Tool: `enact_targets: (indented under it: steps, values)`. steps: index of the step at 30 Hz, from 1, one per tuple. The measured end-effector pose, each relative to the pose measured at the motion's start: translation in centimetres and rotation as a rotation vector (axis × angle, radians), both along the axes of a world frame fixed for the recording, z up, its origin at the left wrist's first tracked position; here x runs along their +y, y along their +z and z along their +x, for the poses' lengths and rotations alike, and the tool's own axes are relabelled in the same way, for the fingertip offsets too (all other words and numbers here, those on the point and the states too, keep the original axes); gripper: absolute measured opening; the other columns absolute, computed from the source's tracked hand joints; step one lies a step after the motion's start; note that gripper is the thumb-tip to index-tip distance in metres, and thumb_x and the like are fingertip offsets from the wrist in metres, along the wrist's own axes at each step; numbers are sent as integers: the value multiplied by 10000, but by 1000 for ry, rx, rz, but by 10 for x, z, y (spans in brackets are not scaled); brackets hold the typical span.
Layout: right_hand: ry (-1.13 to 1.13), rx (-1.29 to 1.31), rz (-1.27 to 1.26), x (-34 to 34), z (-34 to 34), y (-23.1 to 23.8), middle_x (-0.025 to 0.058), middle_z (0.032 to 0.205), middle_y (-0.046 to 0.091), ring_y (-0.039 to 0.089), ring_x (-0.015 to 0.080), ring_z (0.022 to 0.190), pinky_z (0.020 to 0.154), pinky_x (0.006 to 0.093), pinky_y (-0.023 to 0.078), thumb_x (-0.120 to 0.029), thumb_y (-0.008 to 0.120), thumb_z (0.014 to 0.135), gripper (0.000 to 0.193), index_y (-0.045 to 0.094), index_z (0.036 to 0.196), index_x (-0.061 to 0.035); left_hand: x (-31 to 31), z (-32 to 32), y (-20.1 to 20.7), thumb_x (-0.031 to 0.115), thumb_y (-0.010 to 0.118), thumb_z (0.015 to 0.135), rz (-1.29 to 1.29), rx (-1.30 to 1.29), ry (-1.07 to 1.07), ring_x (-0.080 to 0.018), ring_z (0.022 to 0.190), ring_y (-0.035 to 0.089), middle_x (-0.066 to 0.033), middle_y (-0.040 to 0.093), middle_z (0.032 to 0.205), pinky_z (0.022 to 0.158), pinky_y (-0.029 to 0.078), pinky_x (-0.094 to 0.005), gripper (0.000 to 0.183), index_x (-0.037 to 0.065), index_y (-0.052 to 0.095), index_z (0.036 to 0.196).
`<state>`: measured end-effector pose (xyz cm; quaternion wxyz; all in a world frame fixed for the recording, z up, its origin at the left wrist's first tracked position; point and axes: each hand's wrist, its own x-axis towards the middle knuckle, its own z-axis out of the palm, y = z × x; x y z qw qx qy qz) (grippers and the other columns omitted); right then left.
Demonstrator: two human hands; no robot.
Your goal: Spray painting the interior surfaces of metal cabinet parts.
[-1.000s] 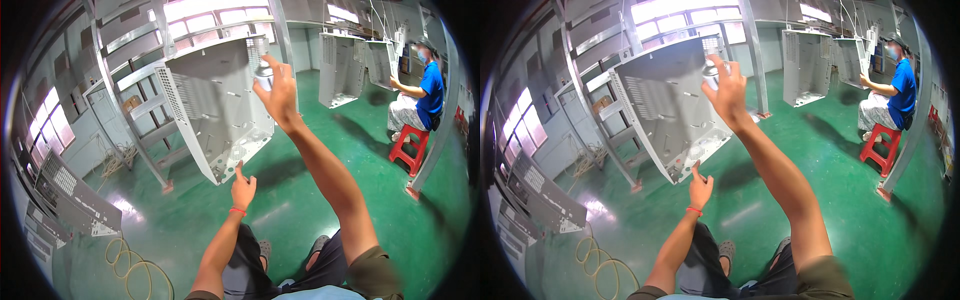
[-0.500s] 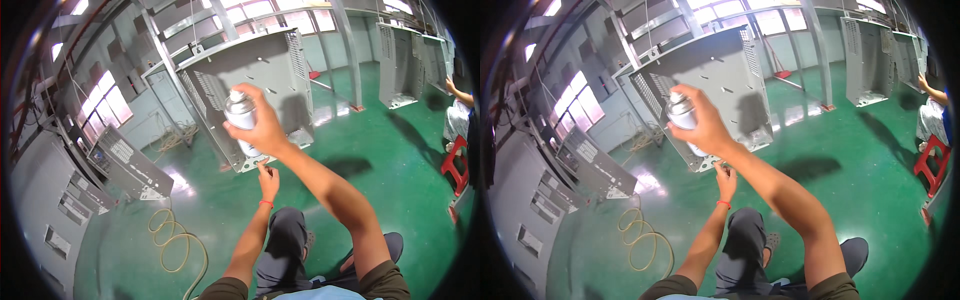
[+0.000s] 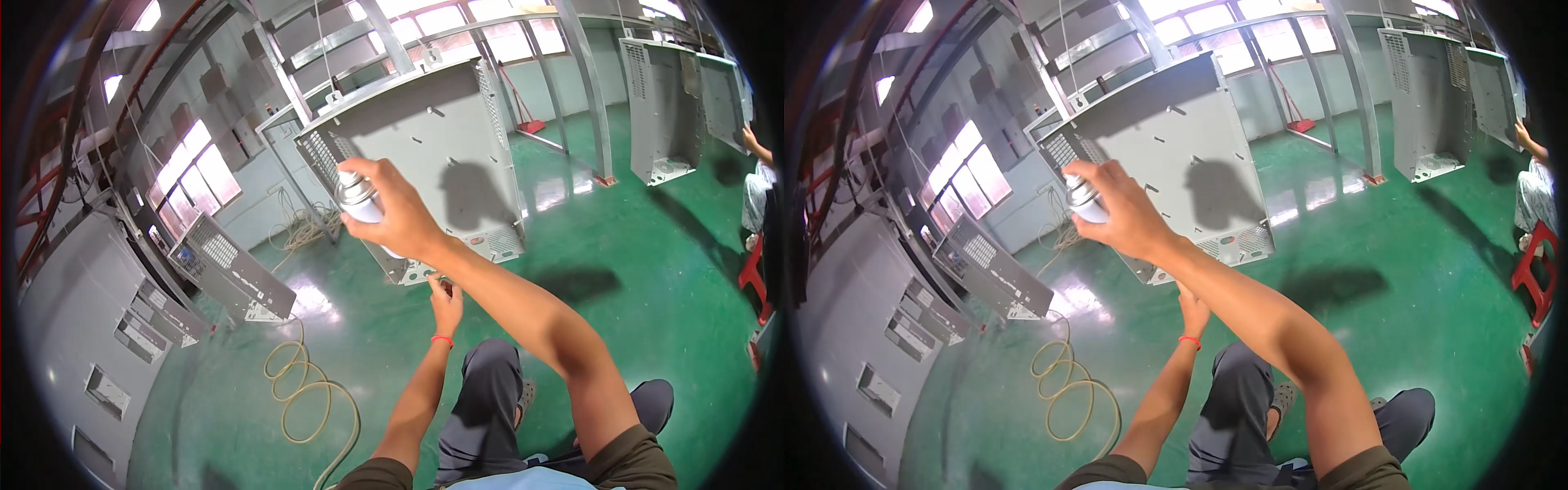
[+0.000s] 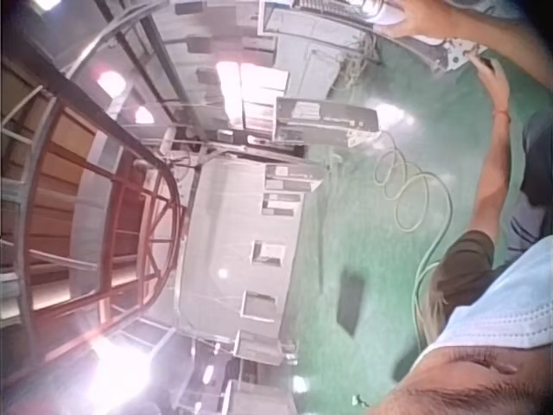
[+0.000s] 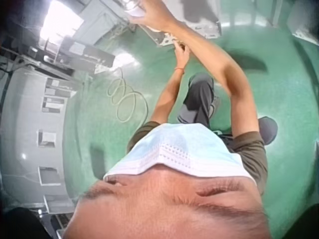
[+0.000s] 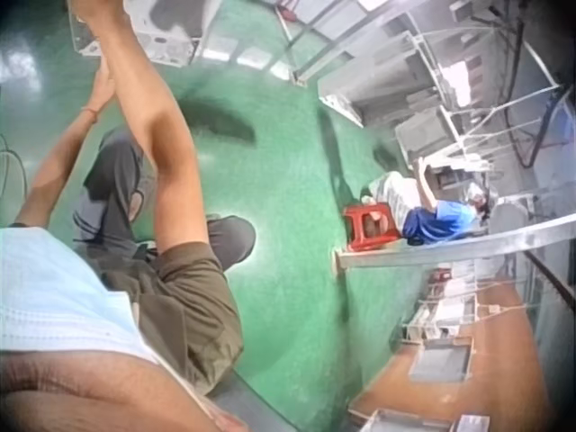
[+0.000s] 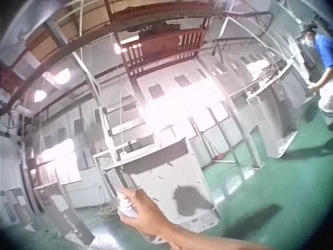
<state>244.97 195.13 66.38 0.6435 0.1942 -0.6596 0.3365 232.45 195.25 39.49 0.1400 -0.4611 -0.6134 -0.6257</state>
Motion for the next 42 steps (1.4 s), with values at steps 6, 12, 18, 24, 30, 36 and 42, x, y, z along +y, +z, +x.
enact_targets:
  steps: [6,12,18,24,30,36,42]
  values:
    - [-113,59,-33,26,12,0,120,1217,588,652,305,1040,899,422,554,-118,825,874,668,526,1468,-180,22,9,5,-7,588,975,-25,-67,-63,-154,711,600,-90,631,832,670,509,-325,369,47,431,1305]
    - [-198,-157,117,66,102,-74,133,1192,597,642,329,1070,915,431,549,-103,835,842,706,527,1474,-169,26,-45,-6,75,612,984,-82,127,43,-353,793,683,-168,703,932,786,543,-467,589,55,390,1529]
    - [-462,-754,-150,180,251,-192,184,1149,608,670,394,991,894,476,574,-134,813,832,759,487,1512,-217,48,44,-14,33,560,1020,55,-82,-72,-152,679,519,-47,574,833,657,462,-321,588,57,372,1577]
    - [-741,-1208,-603,225,349,-293,209,1146,662,711,394,1005,820,513,595,-241,815,791,834,430,1529,-302,116,119,-8,94,602,1037,-378,273,-418,-135,616,494,-37,506,689,595,430,-352,322,51,571,1355]
    - [-657,-1515,-686,255,387,-323,164,1240,706,723,367,1069,827,522,592,-231,812,796,827,433,1527,-308,208,129,-11,158,680,995,-858,597,-534,-293,648,621,-161,621,699,673,503,-427,248,72,623,1220]
    - [-583,-1866,-778,290,413,-343,103,1309,717,735,335,1106,892,514,588,-324,851,757,871,454,1532,-315,261,108,-85,247,714,998,-1220,560,-618,-240,749,716,-119,722,820,746,567,-407,371,96,643,1329]
    - [-626,-1923,-874,326,443,-354,98,1301,732,748,335,1091,896,508,601,-342,858,737,883,470,1529,-297,264,150,-108,362,669,1050,-2009,339,-734,-172,832,742,-56,761,913,821,590,-396,445,117,624,1418]
